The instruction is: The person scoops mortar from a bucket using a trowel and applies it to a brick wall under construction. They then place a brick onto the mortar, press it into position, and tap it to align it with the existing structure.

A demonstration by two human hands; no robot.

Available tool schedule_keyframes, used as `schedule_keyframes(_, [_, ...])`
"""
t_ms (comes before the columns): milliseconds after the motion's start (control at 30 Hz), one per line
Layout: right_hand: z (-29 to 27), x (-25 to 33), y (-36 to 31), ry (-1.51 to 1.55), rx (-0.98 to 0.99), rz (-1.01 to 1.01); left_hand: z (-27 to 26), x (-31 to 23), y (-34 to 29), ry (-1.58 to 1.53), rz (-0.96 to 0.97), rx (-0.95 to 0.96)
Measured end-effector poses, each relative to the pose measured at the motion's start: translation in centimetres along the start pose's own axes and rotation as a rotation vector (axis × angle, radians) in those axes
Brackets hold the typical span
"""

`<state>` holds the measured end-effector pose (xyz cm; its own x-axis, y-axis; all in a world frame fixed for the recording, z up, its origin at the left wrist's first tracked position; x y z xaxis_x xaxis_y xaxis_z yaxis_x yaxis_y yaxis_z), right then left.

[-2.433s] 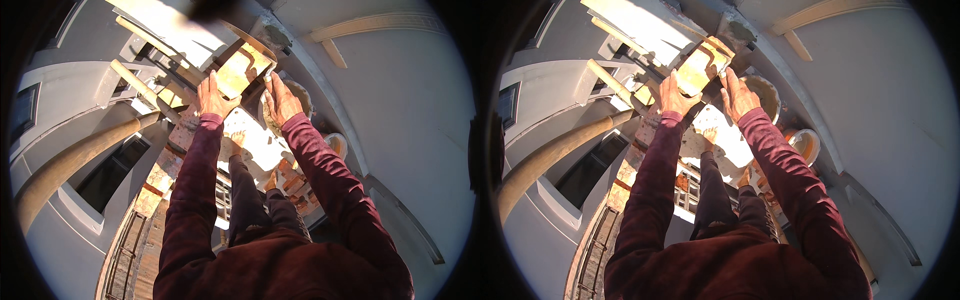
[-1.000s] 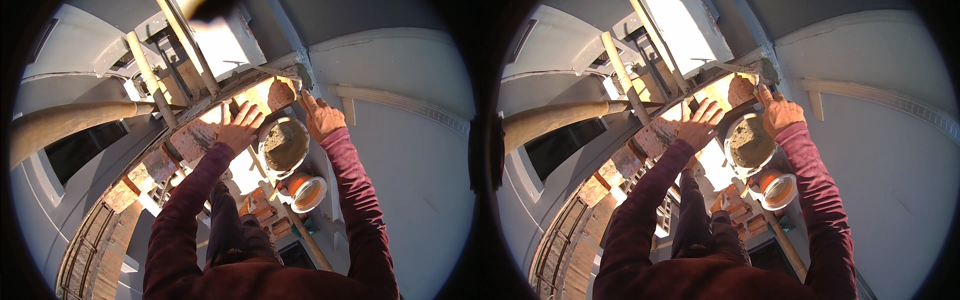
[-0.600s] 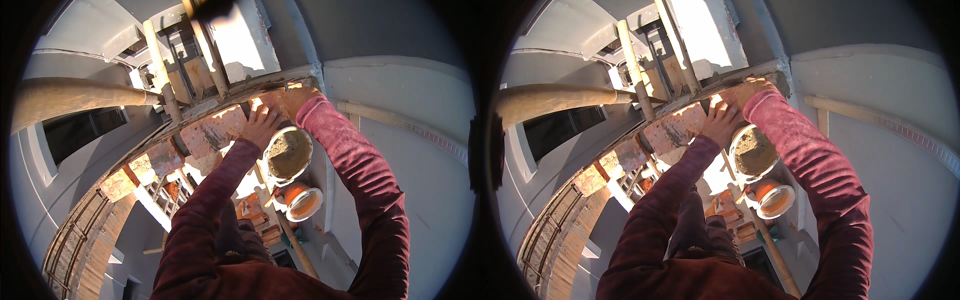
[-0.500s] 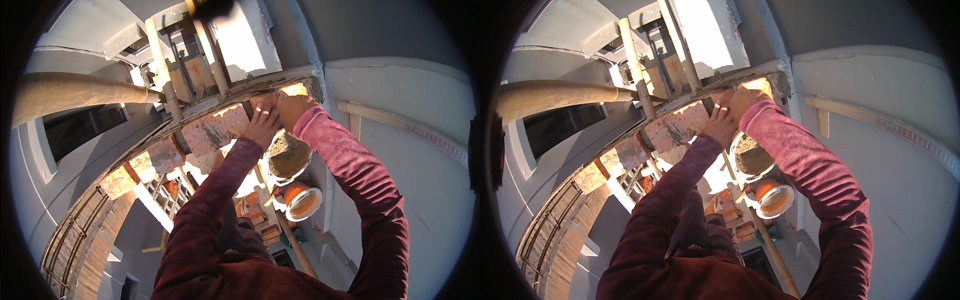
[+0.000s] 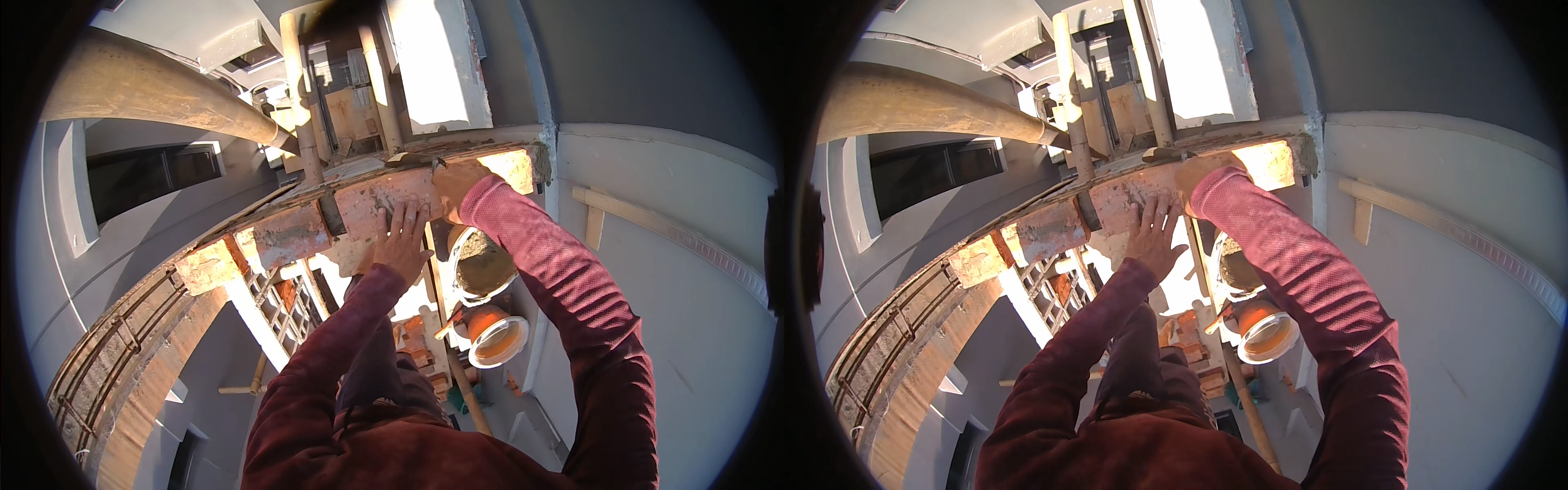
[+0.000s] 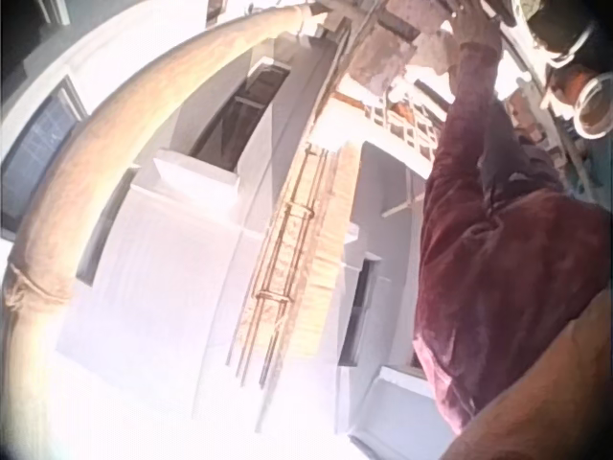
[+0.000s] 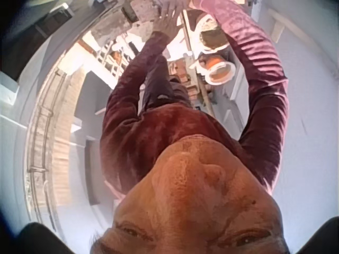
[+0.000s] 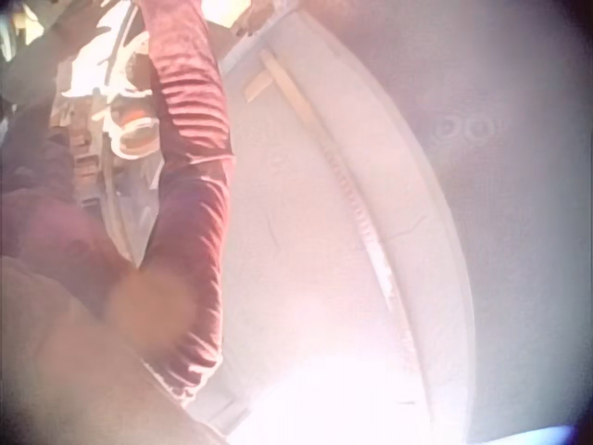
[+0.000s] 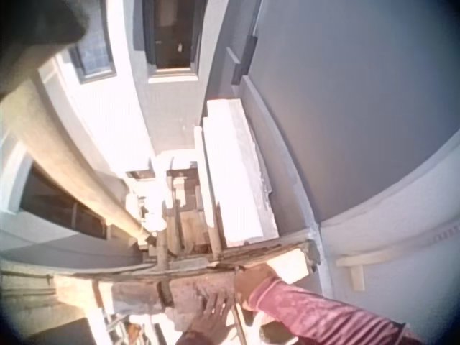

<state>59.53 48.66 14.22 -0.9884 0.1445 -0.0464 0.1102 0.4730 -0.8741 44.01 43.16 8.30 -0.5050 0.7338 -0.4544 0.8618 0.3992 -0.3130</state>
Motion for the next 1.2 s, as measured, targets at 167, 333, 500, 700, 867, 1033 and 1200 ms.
schedule_keyframes(167, [-1.9, 3.3, 0.5, -0.014, 0.003, -0.072, 0.9, 0.4, -0.1, 0.098, -0.027, 0.053])
schedule_keyframes(333, [-4.2, 8.5, 0.9, -0.1, 0.042, -0.228, 1.8, 0.4, 0.1, -0.057, -0.025, 0.137])
schedule_keyframes(500, [-5.5, 12.5, 1.9, -0.232, 0.088, -0.279, 2.0, 0.9, -0.3, -0.084, -0.008, 0.127])
schedule_keyframes(700, [-5.3, 11.8, 2.2, 0.015, 0.026, -0.252, 1.9, 0.7, -0.2, -0.094, -0.011, 0.079])
schedule_keyframes(867, [-8.3, 7.3, 1.0, 0.313, 0.076, -0.321, 0.9, -0.5, 0.6, -0.016, 0.02, -0.172])
schedule_keyframes(1033, [-6.6, 7.3, -6.2, 0.61, -0.033, -0.527, 1.1, 0.0, -4.3, -0.203, -0.033, -0.131])
schedule_keyframes(1200, [3.9, 11.3, -14.0, 0.614, -0.699, -0.375, 6.0, -1.2, -18.3, -0.381, 0.019, 0.303])
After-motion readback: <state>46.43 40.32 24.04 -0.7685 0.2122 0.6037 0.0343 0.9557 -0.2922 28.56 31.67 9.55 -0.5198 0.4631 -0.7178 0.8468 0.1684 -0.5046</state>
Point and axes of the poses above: each hand's wrist, its own y-axis towards the middle knuckle, its own z-axis out of the palm, x = y × z, the point moved 5 cm from there along y, towards the middle knuckle, and after that the axes turned 3 degrees about -y, right-handed, at the moved point
